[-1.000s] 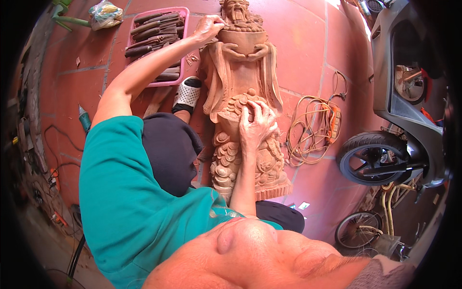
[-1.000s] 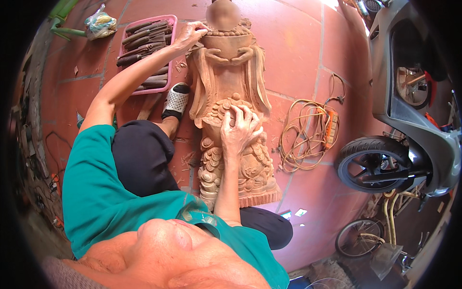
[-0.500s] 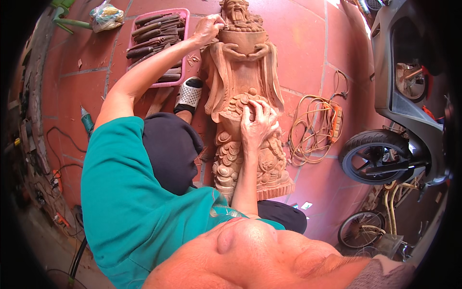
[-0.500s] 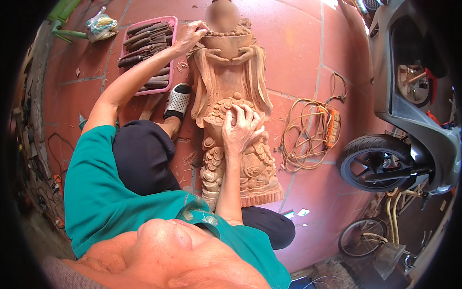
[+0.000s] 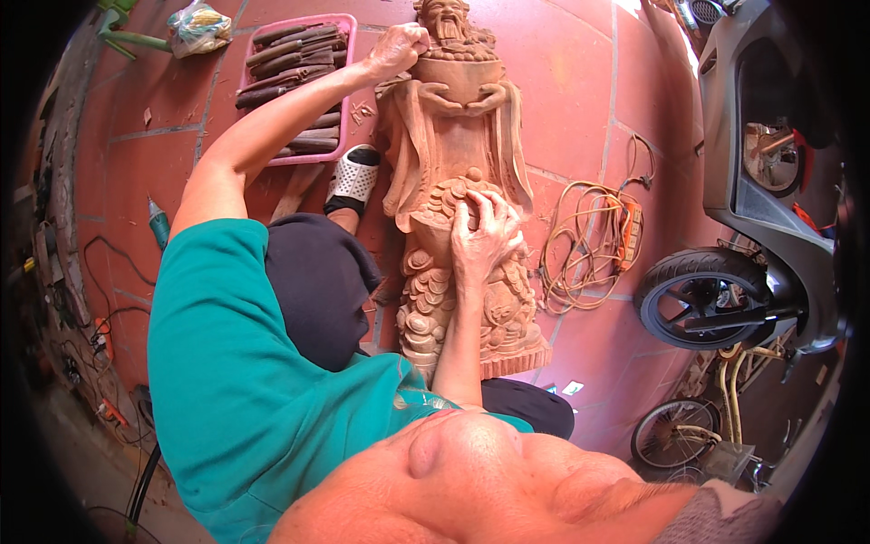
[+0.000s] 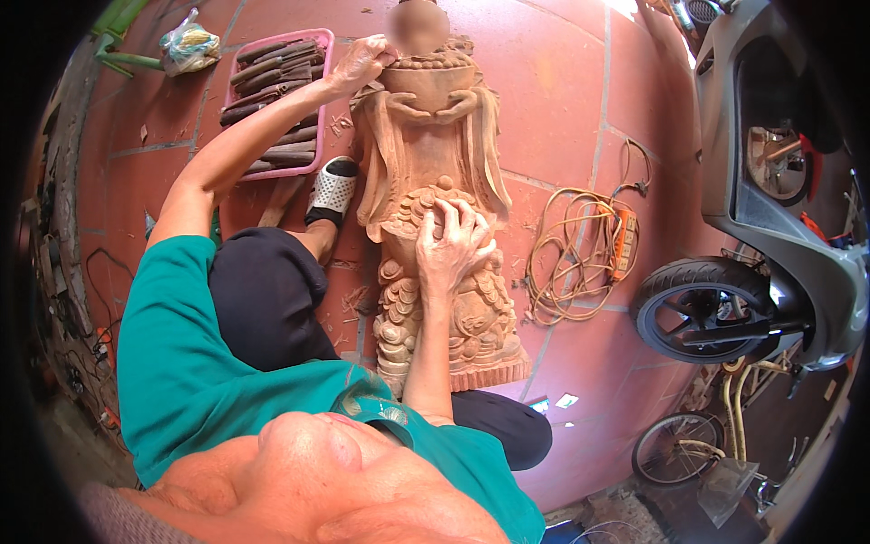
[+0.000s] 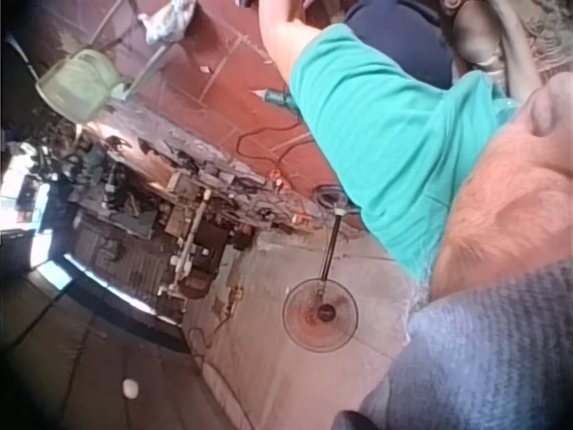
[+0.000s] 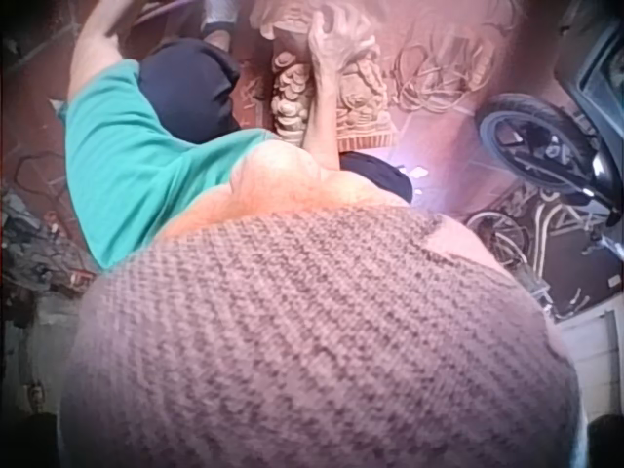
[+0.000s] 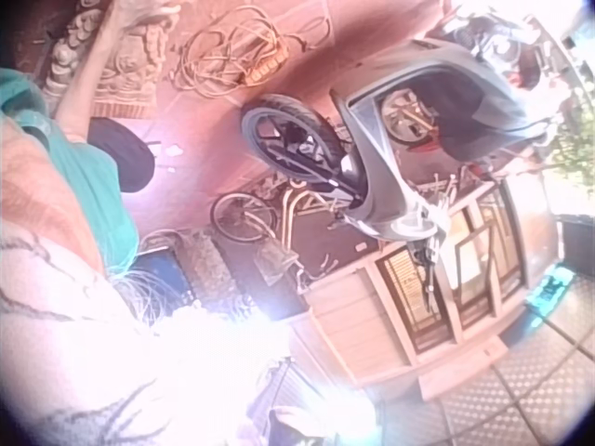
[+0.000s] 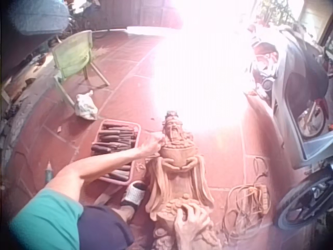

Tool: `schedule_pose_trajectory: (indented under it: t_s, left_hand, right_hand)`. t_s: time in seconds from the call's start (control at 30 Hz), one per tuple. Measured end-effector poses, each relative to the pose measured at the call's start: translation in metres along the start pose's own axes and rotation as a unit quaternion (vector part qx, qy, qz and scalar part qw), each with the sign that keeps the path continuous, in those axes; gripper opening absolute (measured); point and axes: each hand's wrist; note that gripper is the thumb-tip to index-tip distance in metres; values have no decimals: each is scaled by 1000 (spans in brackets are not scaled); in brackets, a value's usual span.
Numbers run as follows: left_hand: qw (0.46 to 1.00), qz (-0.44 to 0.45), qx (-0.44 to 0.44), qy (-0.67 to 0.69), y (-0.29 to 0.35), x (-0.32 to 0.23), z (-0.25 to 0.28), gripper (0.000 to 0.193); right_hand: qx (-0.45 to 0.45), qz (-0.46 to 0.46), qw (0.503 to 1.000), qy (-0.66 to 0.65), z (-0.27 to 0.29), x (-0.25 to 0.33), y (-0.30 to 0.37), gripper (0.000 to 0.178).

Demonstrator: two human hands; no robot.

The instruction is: The person is carving a wooden sculpture, focusing on the details of the figure's face and clothing. They use a small tool to refine the features, carefully shaping the wood.

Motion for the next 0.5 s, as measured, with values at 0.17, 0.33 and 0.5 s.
schedule_pose_trajectory:
  t_s: [0.17, 0.33, 0.5]
  left_hand:
    - [993, -92, -28, -60, 12, -17, 3, 2]
    - [999, -18, -41, -6, 15, -12, 4, 7]
    - [985, 152, -45, 68, 13, 1, 5, 20]
  right_hand:
    - [-2, -2, 999, -36, -1, 0, 0, 23]
    - [-1, -3, 999, -35, -1, 2, 1, 23]
    - [-3, -5, 999, -37, 0, -1, 1, 23]
Point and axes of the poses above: each hand's wrist, its own y-axis away from the middle knuckle, its own z-axis out of the back of the hand, x = y × z
